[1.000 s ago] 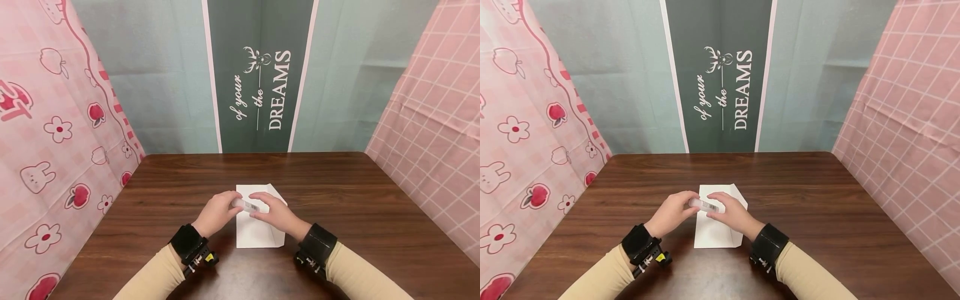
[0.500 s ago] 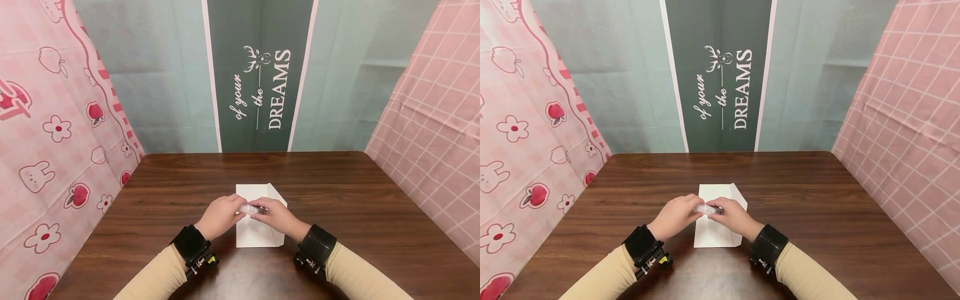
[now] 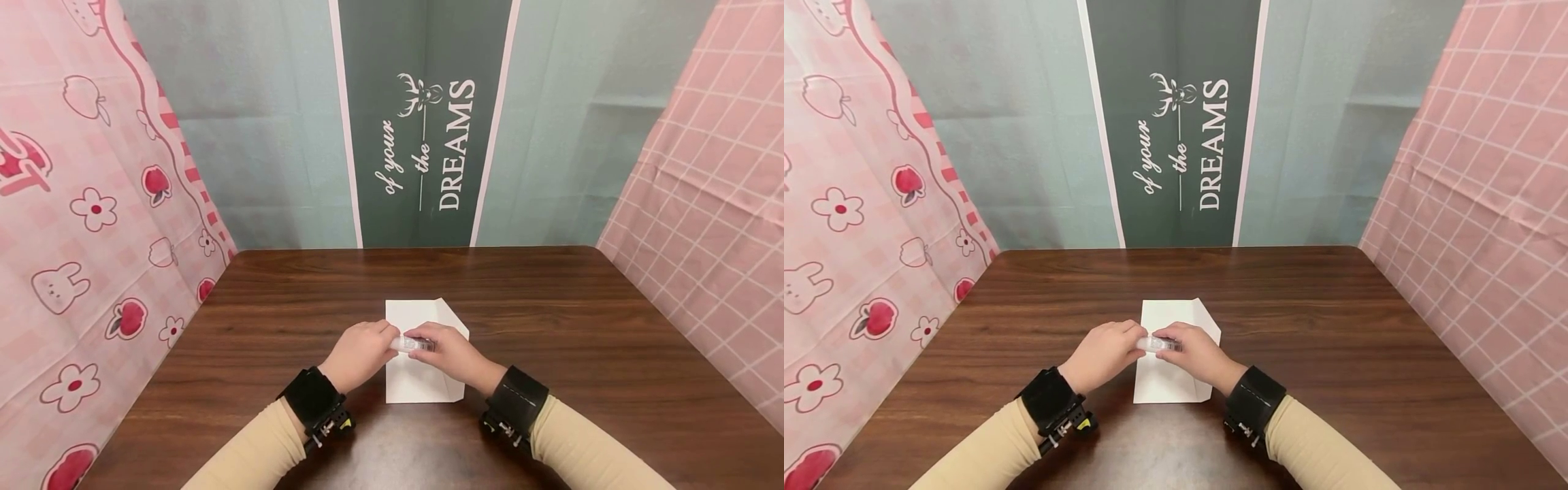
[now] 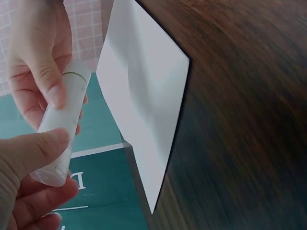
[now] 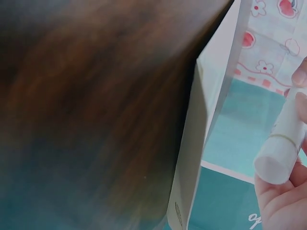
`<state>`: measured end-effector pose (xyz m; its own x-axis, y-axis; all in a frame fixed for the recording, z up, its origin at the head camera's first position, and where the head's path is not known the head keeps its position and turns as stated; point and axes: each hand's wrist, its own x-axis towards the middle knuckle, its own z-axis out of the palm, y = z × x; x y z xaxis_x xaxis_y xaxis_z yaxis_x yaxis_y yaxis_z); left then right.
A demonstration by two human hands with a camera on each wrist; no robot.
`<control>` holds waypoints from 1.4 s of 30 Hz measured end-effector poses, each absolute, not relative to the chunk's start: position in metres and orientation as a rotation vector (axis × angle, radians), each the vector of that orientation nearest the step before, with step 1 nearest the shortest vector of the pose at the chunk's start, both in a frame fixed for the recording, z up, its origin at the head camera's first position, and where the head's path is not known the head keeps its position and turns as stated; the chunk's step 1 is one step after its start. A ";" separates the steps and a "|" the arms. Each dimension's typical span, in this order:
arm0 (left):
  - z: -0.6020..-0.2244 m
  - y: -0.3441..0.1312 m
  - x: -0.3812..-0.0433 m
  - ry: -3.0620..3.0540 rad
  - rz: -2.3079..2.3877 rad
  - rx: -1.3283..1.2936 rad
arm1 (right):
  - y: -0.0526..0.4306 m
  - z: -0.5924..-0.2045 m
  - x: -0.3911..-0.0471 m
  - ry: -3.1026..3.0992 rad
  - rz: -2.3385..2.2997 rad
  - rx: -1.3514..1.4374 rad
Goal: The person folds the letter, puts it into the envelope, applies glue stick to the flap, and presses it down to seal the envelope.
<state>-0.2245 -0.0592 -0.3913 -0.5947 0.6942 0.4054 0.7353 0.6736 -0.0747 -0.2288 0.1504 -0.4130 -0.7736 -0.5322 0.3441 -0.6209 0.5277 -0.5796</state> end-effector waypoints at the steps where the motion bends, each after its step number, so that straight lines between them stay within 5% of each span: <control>1: -0.392 -0.060 -0.225 -2.496 -0.153 -1.113 | 0.151 -0.413 -0.229 -2.632 1.068 1.001; 20: -0.400 -0.077 -0.224 -2.640 -0.573 -0.941 | 0.155 -0.415 -0.231 -2.633 1.082 0.962; 42: -0.416 -0.120 -0.239 -2.804 -0.969 -0.422 | 0.153 -0.416 -0.231 -2.660 1.110 0.940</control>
<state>-0.2385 -0.1199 -0.4161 -0.9501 0.2154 0.2258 0.3088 0.7527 0.5815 -0.2308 0.1529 -0.4158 -0.8022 -0.5025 0.3225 -0.5827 0.5408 -0.6067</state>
